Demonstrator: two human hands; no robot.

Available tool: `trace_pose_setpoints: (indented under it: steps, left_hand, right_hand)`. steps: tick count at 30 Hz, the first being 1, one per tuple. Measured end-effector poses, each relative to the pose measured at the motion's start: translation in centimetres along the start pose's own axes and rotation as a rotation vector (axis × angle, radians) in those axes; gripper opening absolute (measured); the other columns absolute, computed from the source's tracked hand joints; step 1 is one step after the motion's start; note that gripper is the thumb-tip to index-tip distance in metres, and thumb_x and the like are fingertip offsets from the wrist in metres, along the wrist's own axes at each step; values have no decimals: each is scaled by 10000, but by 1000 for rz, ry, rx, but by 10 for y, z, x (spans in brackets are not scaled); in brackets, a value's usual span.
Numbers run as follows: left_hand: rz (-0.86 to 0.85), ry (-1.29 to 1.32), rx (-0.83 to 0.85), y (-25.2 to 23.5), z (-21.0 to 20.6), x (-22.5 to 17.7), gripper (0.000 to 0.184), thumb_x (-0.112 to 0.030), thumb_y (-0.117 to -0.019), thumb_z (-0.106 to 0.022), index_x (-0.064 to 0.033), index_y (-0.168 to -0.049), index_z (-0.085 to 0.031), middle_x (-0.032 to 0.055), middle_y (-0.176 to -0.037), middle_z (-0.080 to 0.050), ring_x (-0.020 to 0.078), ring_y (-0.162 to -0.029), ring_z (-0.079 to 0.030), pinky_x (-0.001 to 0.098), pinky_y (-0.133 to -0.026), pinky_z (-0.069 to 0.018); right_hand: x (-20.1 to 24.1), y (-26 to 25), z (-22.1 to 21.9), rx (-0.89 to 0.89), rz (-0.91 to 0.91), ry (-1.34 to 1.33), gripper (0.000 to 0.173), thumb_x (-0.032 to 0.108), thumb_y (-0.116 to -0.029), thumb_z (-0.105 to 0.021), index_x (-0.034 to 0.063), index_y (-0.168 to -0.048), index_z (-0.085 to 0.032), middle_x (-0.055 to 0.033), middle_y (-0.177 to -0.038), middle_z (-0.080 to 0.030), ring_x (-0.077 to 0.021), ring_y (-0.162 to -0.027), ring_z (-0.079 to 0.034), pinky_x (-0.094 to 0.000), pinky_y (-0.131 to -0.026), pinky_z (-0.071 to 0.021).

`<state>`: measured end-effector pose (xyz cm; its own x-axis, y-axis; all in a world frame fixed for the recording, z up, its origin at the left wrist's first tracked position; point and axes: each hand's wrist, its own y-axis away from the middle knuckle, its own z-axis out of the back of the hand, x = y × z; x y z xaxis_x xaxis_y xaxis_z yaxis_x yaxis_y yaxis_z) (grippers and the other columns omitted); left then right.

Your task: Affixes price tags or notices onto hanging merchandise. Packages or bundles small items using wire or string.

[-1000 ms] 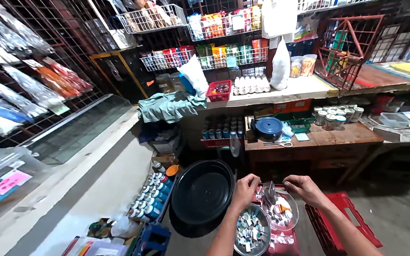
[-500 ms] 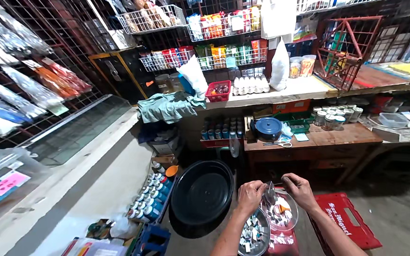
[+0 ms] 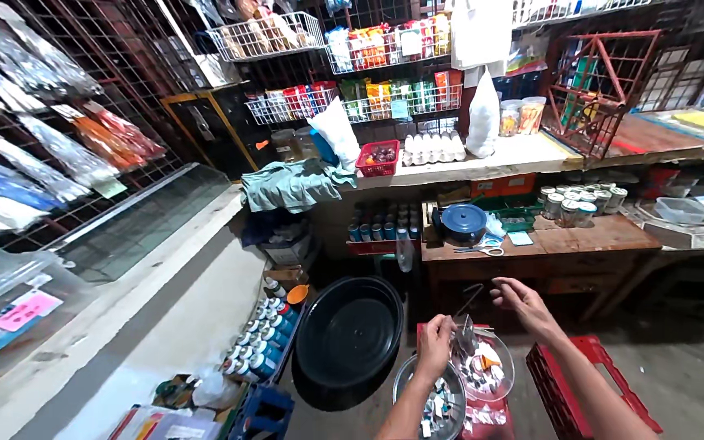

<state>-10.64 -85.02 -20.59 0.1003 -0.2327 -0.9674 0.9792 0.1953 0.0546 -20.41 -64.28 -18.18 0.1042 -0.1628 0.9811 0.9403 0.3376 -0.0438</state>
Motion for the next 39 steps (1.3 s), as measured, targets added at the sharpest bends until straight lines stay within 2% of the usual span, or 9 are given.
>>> trace_pose_setpoints:
  steps: [5, 9, 14, 18, 21, 27, 32, 36, 39]
  left_hand:
    - [36, 345, -36, -6, -11, 0, 304, -137, -1096, -382, -46, -909, -605, -66, -690, -461, 7, -566, -416, 176, -554, -378]
    - [103, 575, -67, -6, -18, -6, 303, -156, -1112, -342, -86, -907, -553, -100, -592, -357, 3, -481, -348, 163, -493, -347]
    - [163, 787, -115, -5, -24, -16, 308, -168, -1125, -312, -106, -911, -524, -96, -575, -367, 15, -470, -378, 162, -511, -397]
    - [143, 779, -120, -1, -30, -17, 311, -168, -1124, -313, -102, -912, -531, -91, -587, -374, 20, -487, -390, 169, -522, -405]
    - [144, 756, -137, 0, -32, -17, 300, -147, -1118, -327, -89, -912, -536, -85, -596, -391, 26, -501, -412, 174, -541, -425]
    - [313, 892, -118, 0, -26, -22, 302, -201, -1131, -319, -83, -957, -535, -61, -615, -439, 40, -496, -451, 172, -523, -451]
    - [324, 903, -73, 2, -23, -24, 294, -224, -1133, -322, -94, -966, -525, -74, -599, -400, 12, -445, -379, 141, -447, -378]
    - [249, 830, -107, 3, -23, -26, 270, -180, -1125, -349, -80, -956, -534, -77, -593, -385, 10, -449, -359, 141, -451, -358]
    - [232, 829, -151, 2, -22, -26, 268, -171, -1122, -358, -73, -951, -539, -77, -595, -386, 6, -447, -359, 136, -448, -357]
  right_hand:
    - [-5, 20, -10, 160, -72, 11, 259, 143, -1052, -515, -42, -1111, -686, -97, -978, -710, -118, -848, -687, -304, -820, -580]
    - [-16, 36, -41, 363, -122, -81, 236, 120, -1004, -581, -29, -1167, -666, -57, -990, -708, -78, -840, -680, -274, -812, -577]
    - [-19, 41, -60, 279, -177, -343, 189, 82, -1031, -525, -2, -1100, -679, -14, -939, -715, -66, -806, -676, -248, -767, -578]
    - [-18, 38, -61, 265, -162, -435, 212, 76, -1045, -483, 9, -1091, -678, -19, -935, -735, -70, -808, -686, -244, -757, -575]
    - [-10, 36, -63, 252, -145, -458, 200, 62, -1037, -488, 15, -1019, -682, -6, -870, -728, -66, -784, -689, -244, -771, -585]
    - [-2, 35, -66, 254, -227, -613, 301, 59, -1078, -370, 20, -979, -652, -13, -813, -711, -96, -755, -698, -275, -784, -601]
    - [-5, 33, -64, 271, -279, -614, 332, 92, -1097, -360, 46, -910, -630, 12, -717, -661, -60, -644, -635, -227, -691, -566]
    - [-8, 34, -63, 294, -304, -679, 388, 148, -1108, -304, 35, -981, -653, -27, -782, -723, -86, -720, -700, -243, -727, -586]
    - [-10, 32, -62, 232, -342, -635, 395, 177, -1127, -288, 28, -1055, -647, -27, -841, -717, -85, -757, -683, -236, -705, -560]
